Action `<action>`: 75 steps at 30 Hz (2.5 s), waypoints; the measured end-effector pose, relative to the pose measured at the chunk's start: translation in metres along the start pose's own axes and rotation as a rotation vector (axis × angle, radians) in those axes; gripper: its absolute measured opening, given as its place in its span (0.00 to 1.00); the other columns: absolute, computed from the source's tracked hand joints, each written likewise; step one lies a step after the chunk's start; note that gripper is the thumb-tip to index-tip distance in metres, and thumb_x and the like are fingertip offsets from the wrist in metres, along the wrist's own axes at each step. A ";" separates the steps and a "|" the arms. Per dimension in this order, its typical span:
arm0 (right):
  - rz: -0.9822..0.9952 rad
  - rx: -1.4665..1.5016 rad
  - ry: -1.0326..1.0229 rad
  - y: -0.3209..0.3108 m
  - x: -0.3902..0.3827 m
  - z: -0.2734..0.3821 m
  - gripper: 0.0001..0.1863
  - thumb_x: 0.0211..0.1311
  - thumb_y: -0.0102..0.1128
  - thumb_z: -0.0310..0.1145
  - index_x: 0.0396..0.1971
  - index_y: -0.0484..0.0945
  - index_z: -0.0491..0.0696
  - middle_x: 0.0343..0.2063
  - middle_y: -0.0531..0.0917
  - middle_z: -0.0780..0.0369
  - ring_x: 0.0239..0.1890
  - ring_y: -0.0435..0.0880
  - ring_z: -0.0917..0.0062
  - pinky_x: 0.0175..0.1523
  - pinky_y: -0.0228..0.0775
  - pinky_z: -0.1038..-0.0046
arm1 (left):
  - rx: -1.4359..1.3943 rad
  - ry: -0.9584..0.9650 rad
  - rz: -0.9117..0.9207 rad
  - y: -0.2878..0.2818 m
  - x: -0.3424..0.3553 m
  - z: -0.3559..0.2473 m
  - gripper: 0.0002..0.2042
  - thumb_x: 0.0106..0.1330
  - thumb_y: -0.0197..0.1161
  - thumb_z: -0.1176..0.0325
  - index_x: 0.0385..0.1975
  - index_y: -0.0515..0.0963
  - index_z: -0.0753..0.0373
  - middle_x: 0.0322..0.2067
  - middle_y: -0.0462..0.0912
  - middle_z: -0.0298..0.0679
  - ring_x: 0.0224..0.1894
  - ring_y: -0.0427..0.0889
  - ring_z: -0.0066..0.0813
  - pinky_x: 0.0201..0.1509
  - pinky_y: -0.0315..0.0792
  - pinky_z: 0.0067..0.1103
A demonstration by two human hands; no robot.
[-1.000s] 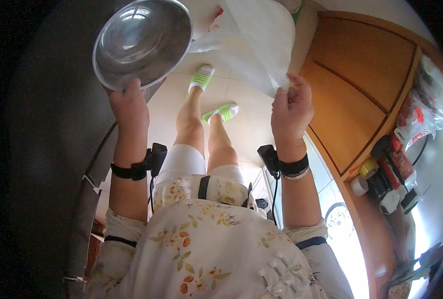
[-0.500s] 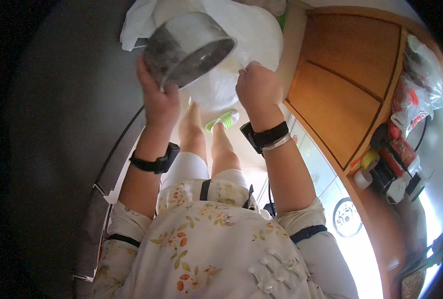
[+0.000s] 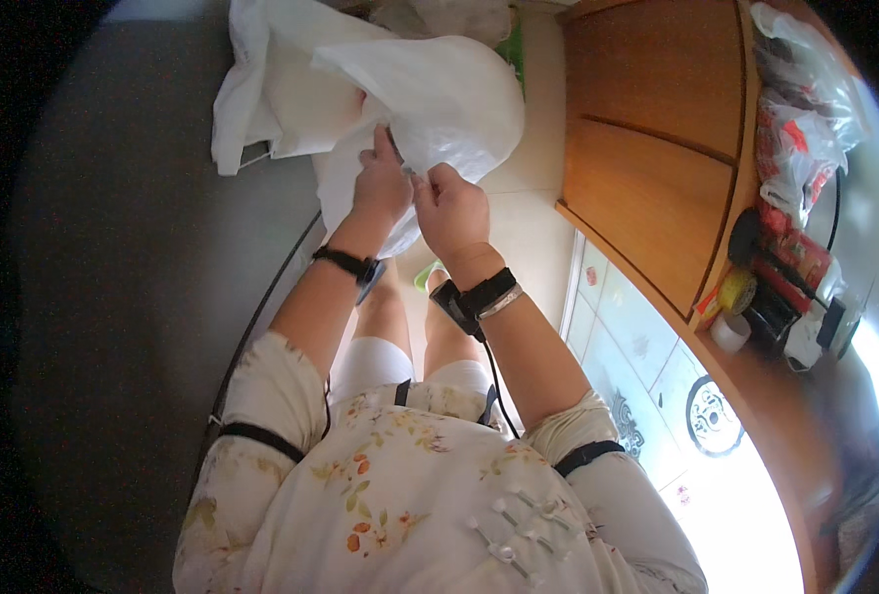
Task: The person takes a bowl of flour and pours some onto a wooden board. They then take a sheet of dough, spread it on the board, and fold it multiple times before cutting it into strips with a knife.
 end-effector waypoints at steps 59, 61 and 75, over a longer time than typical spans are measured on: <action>0.148 -0.138 -0.132 -0.031 0.004 -0.001 0.10 0.66 0.61 0.37 0.37 0.82 0.44 0.30 0.86 0.51 0.37 0.85 0.52 0.42 0.76 0.57 | -1.342 -0.543 0.282 0.039 -0.003 0.079 0.14 0.70 0.53 0.68 0.53 0.75 0.63 0.35 0.86 0.48 0.31 0.88 0.44 0.30 0.79 0.30; 0.149 -0.113 -0.136 -0.024 0.000 0.002 0.10 0.65 0.61 0.36 0.37 0.82 0.45 0.31 0.86 0.51 0.37 0.85 0.53 0.42 0.76 0.56 | -1.370 -0.429 0.290 0.046 0.003 0.068 0.14 0.69 0.53 0.69 0.52 0.76 0.65 0.35 0.86 0.48 0.31 0.88 0.44 0.30 0.80 0.32; 0.270 -0.367 -0.348 -0.153 -0.185 -0.054 0.14 0.61 0.64 0.27 0.48 0.79 0.47 0.45 0.82 0.56 0.40 0.85 0.62 0.46 0.78 0.64 | -1.476 -0.471 0.186 0.021 -0.084 0.099 0.19 0.64 0.47 0.76 0.56 0.69 0.69 0.41 0.84 0.55 0.36 0.88 0.51 0.36 0.77 0.34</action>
Point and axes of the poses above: each hand's wrist, its own x-axis towards the middle knuckle, its own y-axis out of the palm, z = x × y, the point moved 4 cm from there along x, towards the middle knuckle
